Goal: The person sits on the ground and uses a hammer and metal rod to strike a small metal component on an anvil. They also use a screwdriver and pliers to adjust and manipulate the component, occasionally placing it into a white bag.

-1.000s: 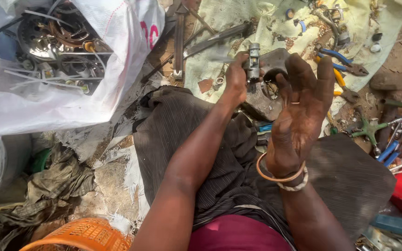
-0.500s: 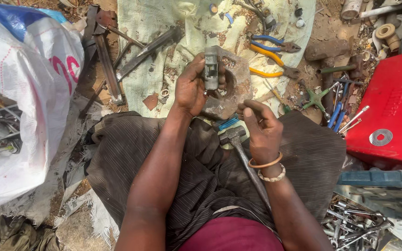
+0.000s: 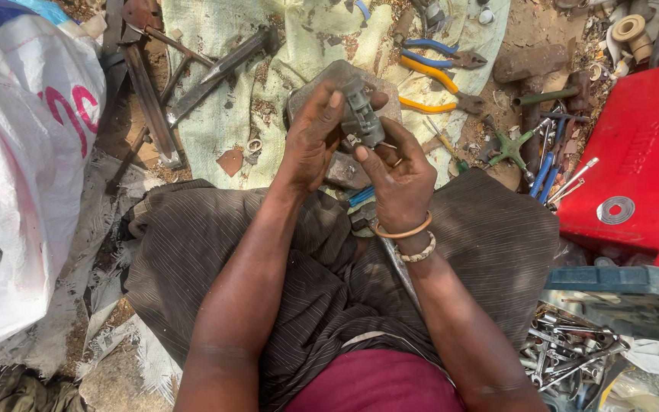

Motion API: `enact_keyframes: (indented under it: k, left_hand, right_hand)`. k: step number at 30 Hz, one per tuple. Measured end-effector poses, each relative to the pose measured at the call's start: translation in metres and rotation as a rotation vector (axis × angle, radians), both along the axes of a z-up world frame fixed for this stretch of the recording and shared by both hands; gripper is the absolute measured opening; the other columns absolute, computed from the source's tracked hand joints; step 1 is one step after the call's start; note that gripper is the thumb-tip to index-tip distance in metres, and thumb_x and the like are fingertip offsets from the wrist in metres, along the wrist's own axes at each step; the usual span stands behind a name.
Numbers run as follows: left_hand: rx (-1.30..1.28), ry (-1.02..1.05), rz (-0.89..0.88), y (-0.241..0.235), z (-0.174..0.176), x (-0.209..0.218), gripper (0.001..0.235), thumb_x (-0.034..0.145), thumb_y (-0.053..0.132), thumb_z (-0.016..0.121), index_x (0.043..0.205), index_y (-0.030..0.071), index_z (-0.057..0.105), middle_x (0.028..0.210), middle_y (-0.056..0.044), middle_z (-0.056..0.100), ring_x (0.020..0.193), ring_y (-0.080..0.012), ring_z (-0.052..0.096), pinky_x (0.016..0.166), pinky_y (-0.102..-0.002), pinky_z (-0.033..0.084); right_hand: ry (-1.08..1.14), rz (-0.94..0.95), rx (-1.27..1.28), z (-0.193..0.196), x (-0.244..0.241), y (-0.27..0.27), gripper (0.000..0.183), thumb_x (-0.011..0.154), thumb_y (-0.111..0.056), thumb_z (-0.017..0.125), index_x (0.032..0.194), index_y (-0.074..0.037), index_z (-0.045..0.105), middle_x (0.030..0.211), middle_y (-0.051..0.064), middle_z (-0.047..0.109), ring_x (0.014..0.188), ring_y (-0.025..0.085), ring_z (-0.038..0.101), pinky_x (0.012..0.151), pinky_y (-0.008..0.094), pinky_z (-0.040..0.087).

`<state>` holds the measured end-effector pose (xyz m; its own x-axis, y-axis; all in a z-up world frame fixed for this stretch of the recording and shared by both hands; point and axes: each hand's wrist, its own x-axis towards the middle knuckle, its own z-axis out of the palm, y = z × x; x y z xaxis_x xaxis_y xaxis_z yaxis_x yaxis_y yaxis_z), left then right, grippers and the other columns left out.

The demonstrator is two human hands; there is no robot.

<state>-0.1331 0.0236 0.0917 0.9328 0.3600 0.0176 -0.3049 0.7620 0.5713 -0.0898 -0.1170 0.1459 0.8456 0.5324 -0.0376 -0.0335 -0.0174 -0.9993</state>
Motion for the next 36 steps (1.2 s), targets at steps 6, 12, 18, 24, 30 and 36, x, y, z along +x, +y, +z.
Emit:
enact_keyframes:
  k: [6,12,18,24,30,36]
  left_hand:
    - [0.058,-0.056,-0.016,0.004,0.008,-0.003,0.058,0.106,0.055,0.055,0.139,0.006,0.055,0.133,-0.016,0.068,0.126,-0.0257,0.069,0.104,-0.042,0.064]
    - [0.061,0.0,-0.029,0.002,0.004,-0.002,0.052,0.107,0.054,0.054,0.13,0.007,0.058,0.116,-0.014,0.073,0.106,-0.0229,0.074,0.087,-0.037,0.064]
    - [-0.078,0.226,0.216,0.009,-0.013,0.001,0.043,0.109,0.047,0.052,0.12,0.006,0.059,0.096,-0.012,0.074,0.089,-0.0198,0.075,0.08,-0.034,0.063]
    - [-0.273,0.285,0.281,0.018,-0.027,0.0,0.043,0.109,0.044,0.051,0.117,0.003,0.06,0.082,-0.01,0.069,0.07,-0.0189,0.068,0.061,-0.035,0.055]
    - [-0.321,0.361,0.23,0.019,-0.031,0.001,0.042,0.109,0.043,0.049,0.116,0.004,0.06,0.077,-0.009,0.066,0.065,-0.0191,0.065,0.054,-0.034,0.051]
    - [-0.311,0.335,0.253,0.02,-0.034,-0.001,0.044,0.112,0.044,0.047,0.116,0.002,0.061,0.076,-0.007,0.063,0.063,-0.0177,0.063,0.052,-0.033,0.049]
  right_hand:
    - [-0.209,-0.028,-0.039,0.019,-0.006,-0.006,0.049,0.096,0.005,0.075,0.139,0.01,0.053,0.128,0.02,0.068,0.119,0.023,0.071,0.101,0.033,0.064]
    - [-0.161,-0.063,-0.123,0.017,-0.013,-0.014,0.05,0.096,0.003,0.078,0.142,0.007,0.057,0.122,0.023,0.071,0.114,0.025,0.072,0.098,0.034,0.064]
    - [-0.324,0.016,-0.448,-0.028,0.053,-0.025,0.051,0.102,-0.026,0.073,0.142,0.003,0.057,0.121,0.017,0.073,0.106,0.021,0.074,0.092,0.03,0.065]
    - [-0.201,0.0,-0.895,-0.106,0.175,-0.045,0.042,0.099,-0.033,0.06,0.135,-0.012,0.061,0.087,0.013,0.078,0.074,0.02,0.076,0.069,0.036,0.058]
    - [-0.445,0.197,-1.118,-0.132,0.183,-0.037,0.045,0.097,-0.052,0.064,0.111,-0.01,0.07,0.091,0.016,0.077,0.083,0.027,0.073,0.077,0.044,0.058]
    - [0.22,-0.239,-0.679,-0.112,0.157,-0.07,0.029,0.091,-0.024,0.071,0.106,0.0,0.067,0.097,0.017,0.075,0.082,0.023,0.077,0.069,0.036,0.061]
